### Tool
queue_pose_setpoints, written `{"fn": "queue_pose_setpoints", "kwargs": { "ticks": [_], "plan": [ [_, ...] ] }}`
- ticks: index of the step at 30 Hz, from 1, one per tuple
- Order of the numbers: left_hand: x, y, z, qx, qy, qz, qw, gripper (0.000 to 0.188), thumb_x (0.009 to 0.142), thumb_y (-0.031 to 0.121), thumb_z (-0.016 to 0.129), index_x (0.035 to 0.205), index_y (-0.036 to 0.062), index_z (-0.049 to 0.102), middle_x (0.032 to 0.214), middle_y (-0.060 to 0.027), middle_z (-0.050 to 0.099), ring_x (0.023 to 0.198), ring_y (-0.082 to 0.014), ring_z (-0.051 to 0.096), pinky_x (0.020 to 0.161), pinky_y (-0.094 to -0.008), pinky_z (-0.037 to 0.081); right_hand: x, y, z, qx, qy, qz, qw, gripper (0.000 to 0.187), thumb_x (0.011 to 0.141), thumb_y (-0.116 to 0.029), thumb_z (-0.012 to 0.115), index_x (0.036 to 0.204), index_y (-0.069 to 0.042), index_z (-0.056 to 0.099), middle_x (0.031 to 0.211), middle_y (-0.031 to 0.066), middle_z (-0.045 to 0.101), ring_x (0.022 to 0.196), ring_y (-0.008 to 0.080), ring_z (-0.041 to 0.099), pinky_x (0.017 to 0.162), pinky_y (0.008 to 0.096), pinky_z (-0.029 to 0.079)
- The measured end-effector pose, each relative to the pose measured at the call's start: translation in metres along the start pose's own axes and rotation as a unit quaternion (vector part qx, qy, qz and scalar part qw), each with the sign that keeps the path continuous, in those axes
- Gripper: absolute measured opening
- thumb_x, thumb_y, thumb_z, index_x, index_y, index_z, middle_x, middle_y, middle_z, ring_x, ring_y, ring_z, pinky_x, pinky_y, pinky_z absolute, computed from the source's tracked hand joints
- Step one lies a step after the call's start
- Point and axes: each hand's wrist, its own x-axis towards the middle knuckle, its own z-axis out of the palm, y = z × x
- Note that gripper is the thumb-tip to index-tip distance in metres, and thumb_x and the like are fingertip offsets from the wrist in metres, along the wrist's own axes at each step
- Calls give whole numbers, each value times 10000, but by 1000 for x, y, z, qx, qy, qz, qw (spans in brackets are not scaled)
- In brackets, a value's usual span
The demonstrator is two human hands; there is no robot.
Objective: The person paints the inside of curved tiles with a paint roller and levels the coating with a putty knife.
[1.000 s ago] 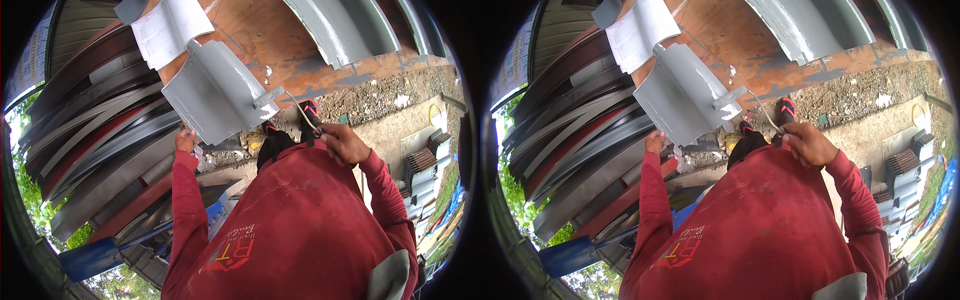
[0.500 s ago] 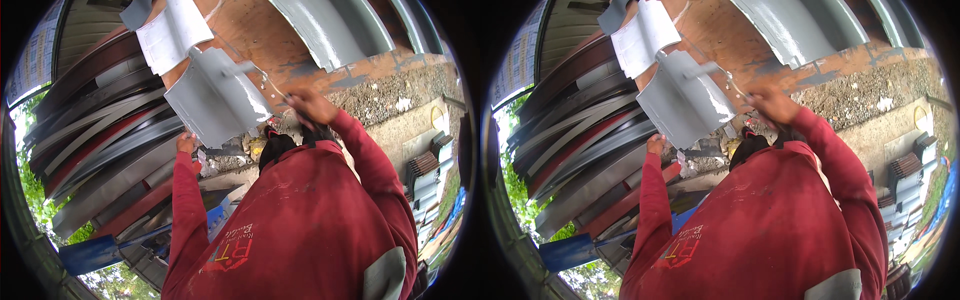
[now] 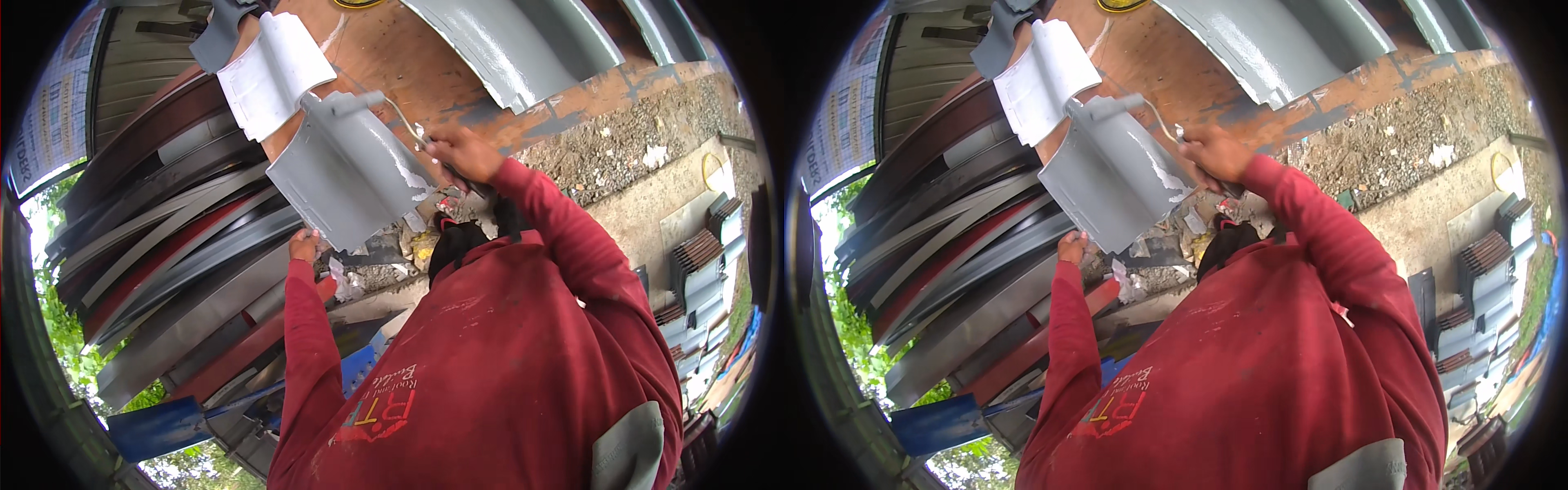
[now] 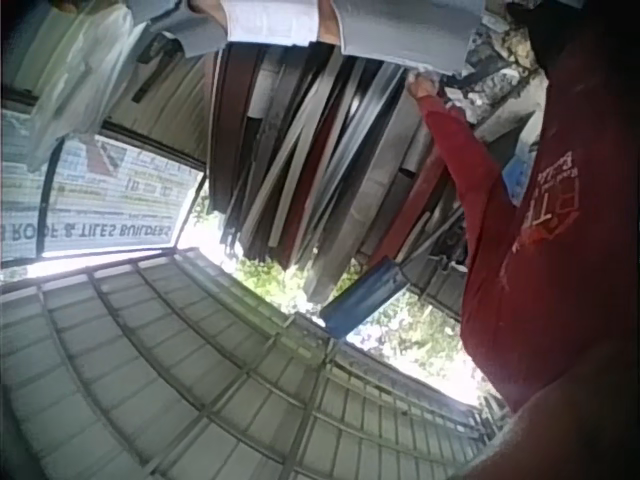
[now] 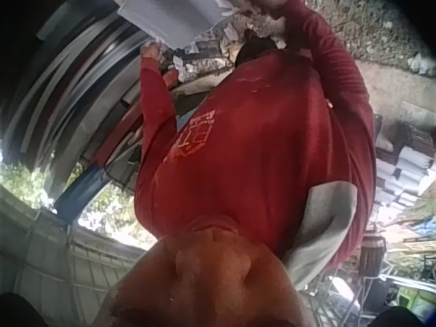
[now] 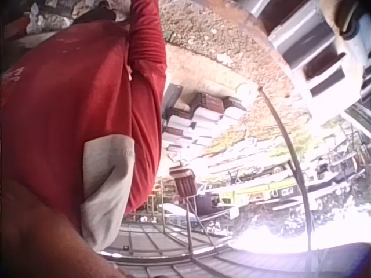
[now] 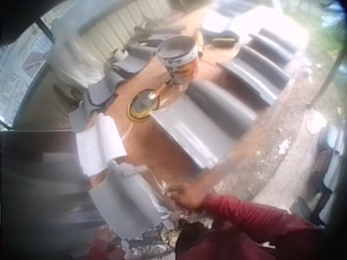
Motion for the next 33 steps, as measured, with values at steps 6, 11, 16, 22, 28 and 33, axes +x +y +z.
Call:
{"fn": "queue_pose_setpoints", "kwargs": {
  "ticks": [6,11,16,22,28,33],
  "plan": [
    [7,-3,-7,41,22,6,999,182,999,237,694,936,66,696,711,-2,630,525,-98,552,447,-287,447,-133,40,-35,-41,-76,83,993,331,1085,-276,498,1160,16,634,608,14,559,461,91,554,416,261,428],
    [2,6,1,43,22,4,999,181,1005,258,689,934,93,675,701,5,602,517,-94,528,444,-273,426,-186,32,-45,-33,-96,192,976,329,1051,-253,531,1220,3,649,615,10,561,475,87,549,429,255,428],
    [1,6,-5,65,17,-32,997,207,1001,254,693,1118,84,711,856,-29,724,614,-119,634,522,-307,510,-179,31,-61,-207,-58,69,974,311,1003,-185,575,1219,-1,701,644,36,582,571,101,554,543,319,467],
    [2,8,-2,76,21,-34,996,213,999,250,697,1107,67,710,847,-42,725,589,-130,632,529,-312,516,-141,39,-105,-384,-26,-45,922,295,908,-100,695,1190,-20,724,1048,175,753,941,349,725,814,424,565],
    [1,10,7,45,31,-23,998,166,999,246,700,1006,80,689,766,-6,654,544,-109,564,471,-295,447,-120,37,-104,-387,-76,-105,913,291,897,-108,693,1171,-13,727,1010,169,746,911,359,716,801,437,555],
    [2,5,3,29,29,-20,999,174,999,240,703,915,92,667,699,21,596,503,-88,505,435,-280,401,-125,37,-98,-374,-74,-129,916,291,895,-102,689,1172,-23,727,971,167,738,885,355,711,778,440,549]
  ]
}}
